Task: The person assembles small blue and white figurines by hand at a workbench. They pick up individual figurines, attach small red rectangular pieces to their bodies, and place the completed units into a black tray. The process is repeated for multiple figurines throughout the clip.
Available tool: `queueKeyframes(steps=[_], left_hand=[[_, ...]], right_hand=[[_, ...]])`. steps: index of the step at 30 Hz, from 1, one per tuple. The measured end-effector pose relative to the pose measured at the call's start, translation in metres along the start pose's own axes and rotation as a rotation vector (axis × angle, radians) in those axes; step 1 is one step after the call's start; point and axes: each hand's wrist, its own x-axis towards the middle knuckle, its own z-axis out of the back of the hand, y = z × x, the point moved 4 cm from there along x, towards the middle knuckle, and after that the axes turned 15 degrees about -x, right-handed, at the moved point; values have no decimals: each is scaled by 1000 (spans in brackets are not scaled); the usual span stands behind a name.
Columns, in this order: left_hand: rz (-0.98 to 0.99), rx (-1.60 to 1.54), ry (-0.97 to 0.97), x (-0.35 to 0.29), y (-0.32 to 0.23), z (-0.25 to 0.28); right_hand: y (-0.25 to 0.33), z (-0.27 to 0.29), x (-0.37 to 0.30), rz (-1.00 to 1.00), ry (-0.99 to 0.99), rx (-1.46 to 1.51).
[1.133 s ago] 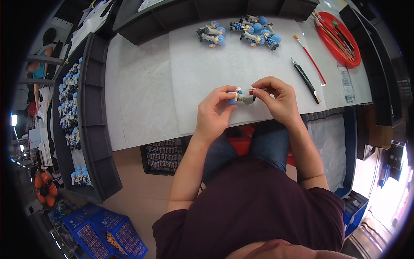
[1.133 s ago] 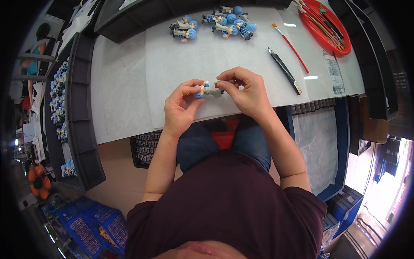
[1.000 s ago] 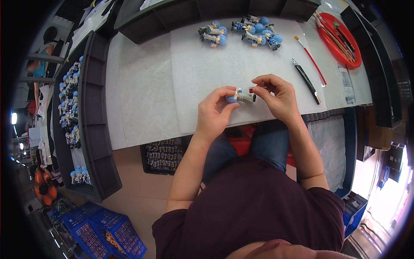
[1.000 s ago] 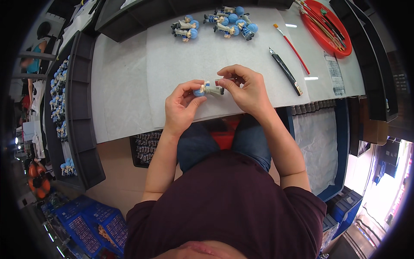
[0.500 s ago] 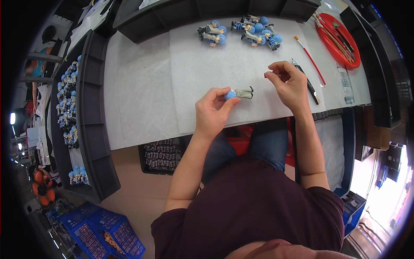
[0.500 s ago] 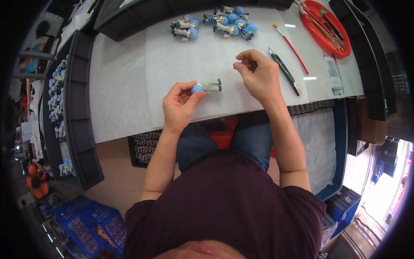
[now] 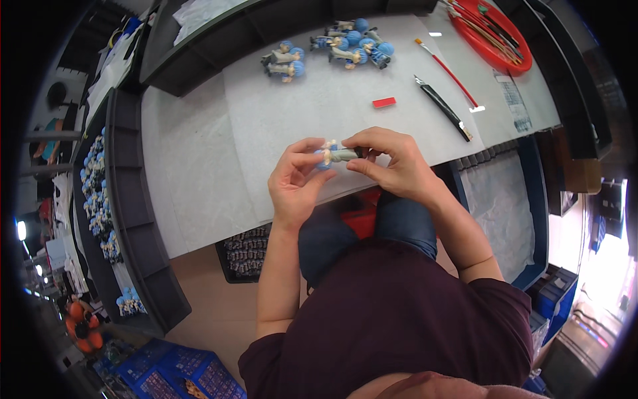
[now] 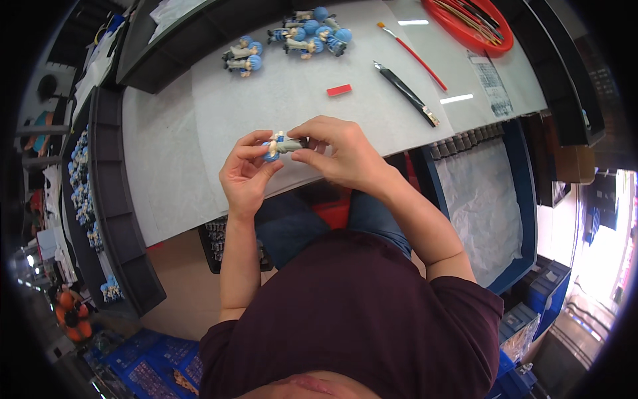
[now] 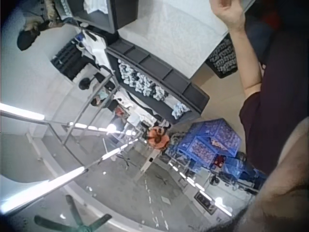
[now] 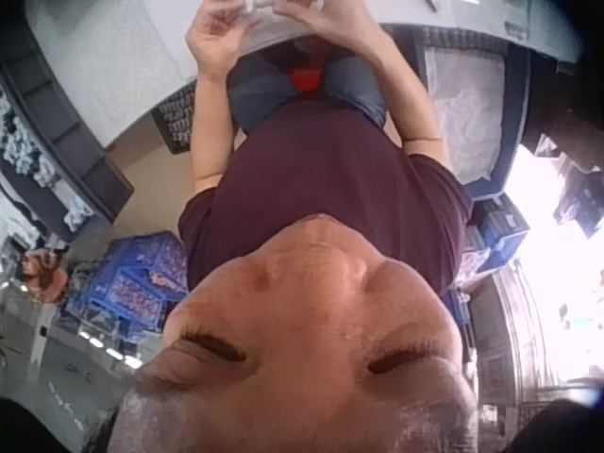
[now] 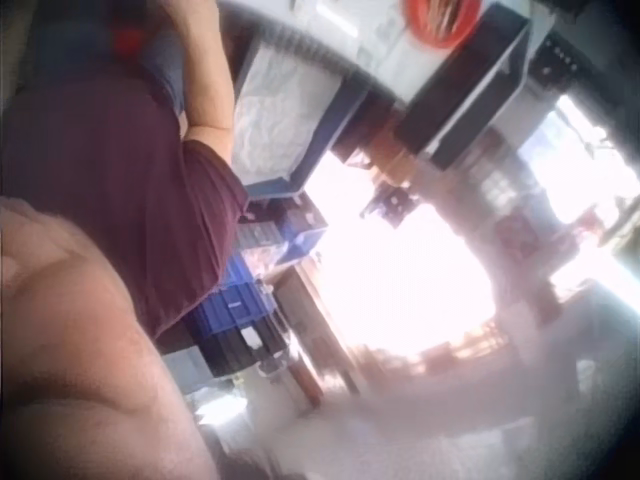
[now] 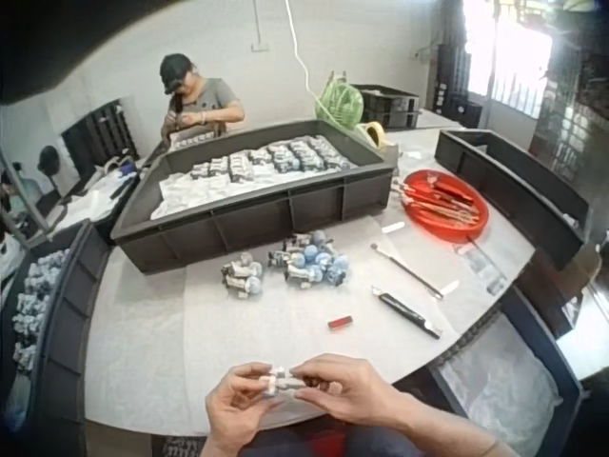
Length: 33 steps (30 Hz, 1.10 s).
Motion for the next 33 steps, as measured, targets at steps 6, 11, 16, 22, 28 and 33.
queueKeyframes(steps=[6, 11, 16, 22, 28, 33], left_hand=[[25, 68, -39, 3, -1, -7], [71, 218, -13, -1, 4, -9], [98, 298, -7, -2, 4, -11], [125, 370, 6, -1, 8, -8], [151, 433, -12, -2, 8, -8], [144, 442, -15, -1, 10, -12]], right_hand=[[-14, 48, -44, -12, -214, 20], [-83, 152, -138, -323, -862, 184], [-175, 195, -245, -802, -1028, -68], [-251, 106, -285, -1221, -452, -182], [-265, 70, -266, -1150, -325, -312], [-283, 69, -266, -1131, -252, -289]])
